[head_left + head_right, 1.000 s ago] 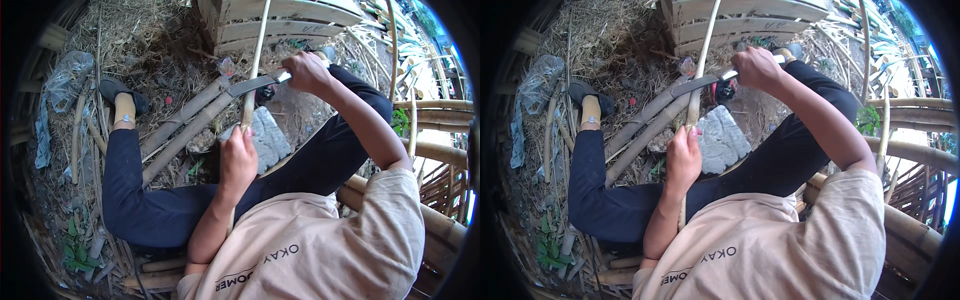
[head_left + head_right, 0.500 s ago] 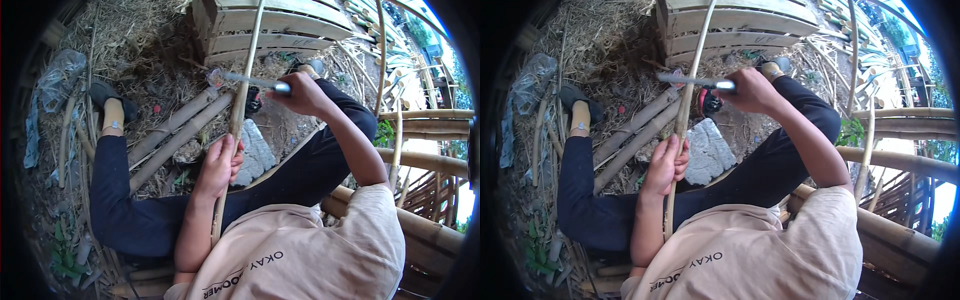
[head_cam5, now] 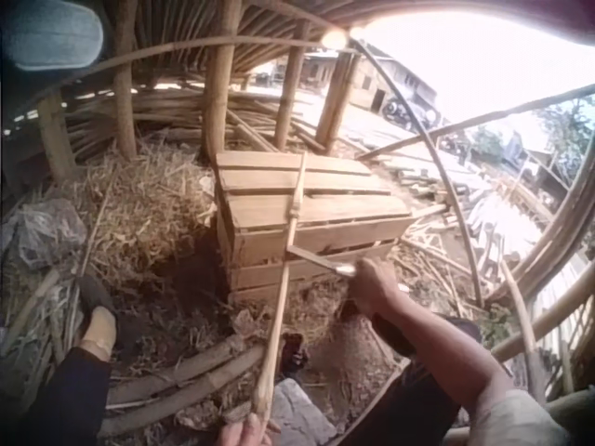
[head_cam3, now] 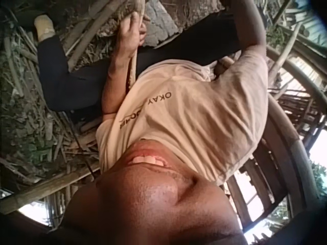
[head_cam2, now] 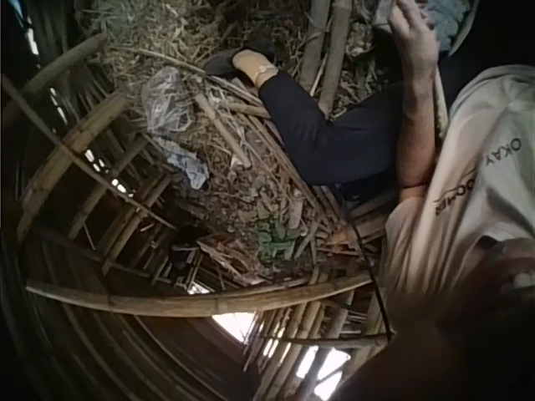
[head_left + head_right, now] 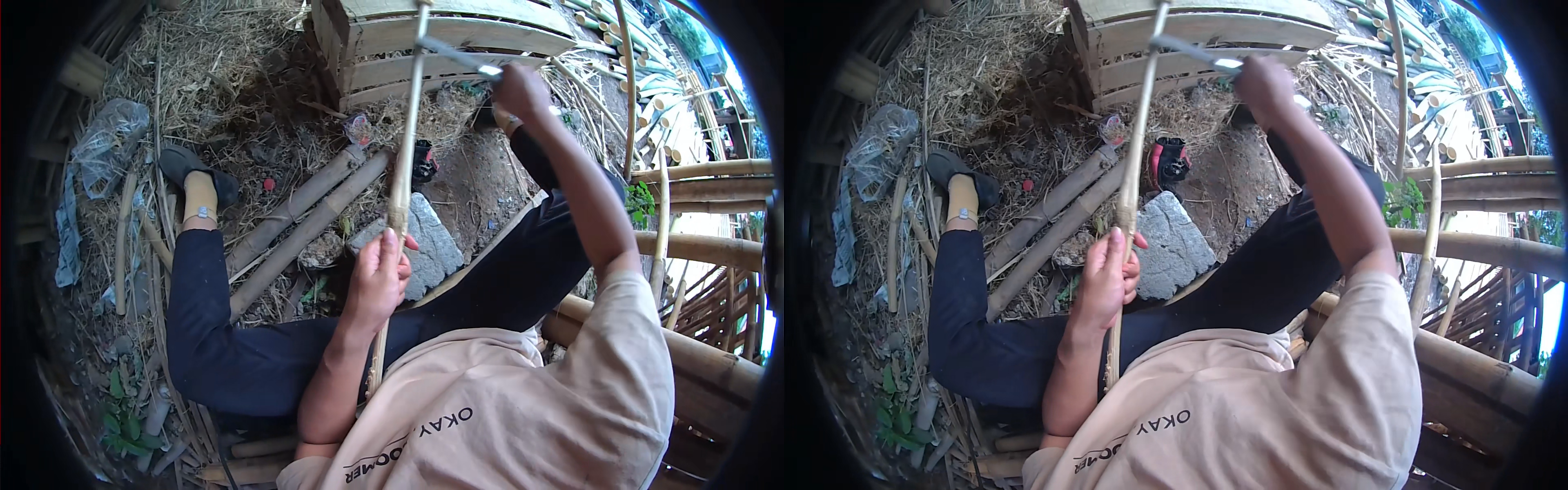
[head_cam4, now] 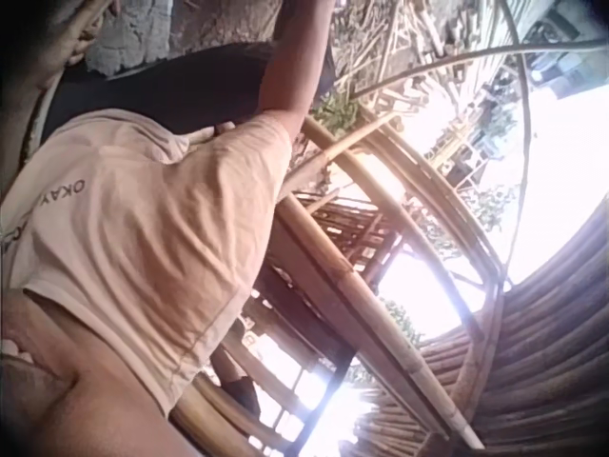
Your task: The person is using a knife to shave and shape a thin piece of wood held by hand.
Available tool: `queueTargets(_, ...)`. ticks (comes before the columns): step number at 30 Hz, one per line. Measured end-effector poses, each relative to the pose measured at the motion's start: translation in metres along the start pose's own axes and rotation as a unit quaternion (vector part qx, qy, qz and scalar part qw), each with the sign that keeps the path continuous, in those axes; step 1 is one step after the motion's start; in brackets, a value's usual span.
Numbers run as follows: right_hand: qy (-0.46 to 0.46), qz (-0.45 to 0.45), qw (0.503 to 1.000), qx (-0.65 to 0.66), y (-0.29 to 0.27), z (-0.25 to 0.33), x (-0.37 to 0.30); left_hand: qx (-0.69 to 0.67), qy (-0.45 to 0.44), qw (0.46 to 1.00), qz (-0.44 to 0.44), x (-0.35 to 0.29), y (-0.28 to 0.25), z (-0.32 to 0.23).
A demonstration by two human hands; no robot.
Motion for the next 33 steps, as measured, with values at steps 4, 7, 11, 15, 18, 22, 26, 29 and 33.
queueTargets(4,-0.003,0.004,0.998,0.061,-0.039,-0.015,-0.003,-0.020,-0.006,0.999,0.039,0.007,0.004,0.004)
queueTargets(7,-0.014,0.113,0.979,0.171,-0.057,0.026,-0.044,-0.047,-0.012,0.998,0.035,0.008,0.001,0.001)
queueTargets(11,-0.092,0.151,0.971,0.163,-0.039,0.059,-0.094,-0.053,-0.011,0.998,0.030,0.004,-0.005,-0.009)
queueTargets(15,-0.119,0.168,0.971,0.124,-0.023,0.074,-0.099,-0.035,0.009,0.999,0.021,0.004,-0.002,-0.005)
queueTargets(18,-0.136,0.143,0.974,0.110,-0.016,0.070,-0.085,-0.015,0.022,1.000,0.012,0.004,-0.001,-0.002)
queueTargets(22,-0.062,0.041,0.995,0.071,0.001,0.031,-0.049,-0.026,0.001,0.999,0.021,0.002,0.003,0.000)
queueTargets(26,-0.086,0.024,0.995,0.052,-0.014,0.025,-0.042,-0.047,-0.008,0.998,0.039,0.004,0.000,-0.005)
queueTargets(29,-0.073,0.032,0.995,0.066,-0.017,0.031,-0.046,-0.063,-0.017,0.996,0.052,0.005,-0.004,-0.009)
queueTargets(33,-0.079,0.040,0.993,0.082,-0.013,0.034,-0.052,-0.072,-0.020,0.995,0.062,0.004,-0.007,-0.009)
Point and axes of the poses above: each hand's wrist, its own x-axis towards the middle knuckle, its own y-axis out of the palm, z = x × y, the point moved 2 cm from there along x, towards the middle knuckle, and after that the axes turned 2 degrees about -y, right-handed, at the moved point
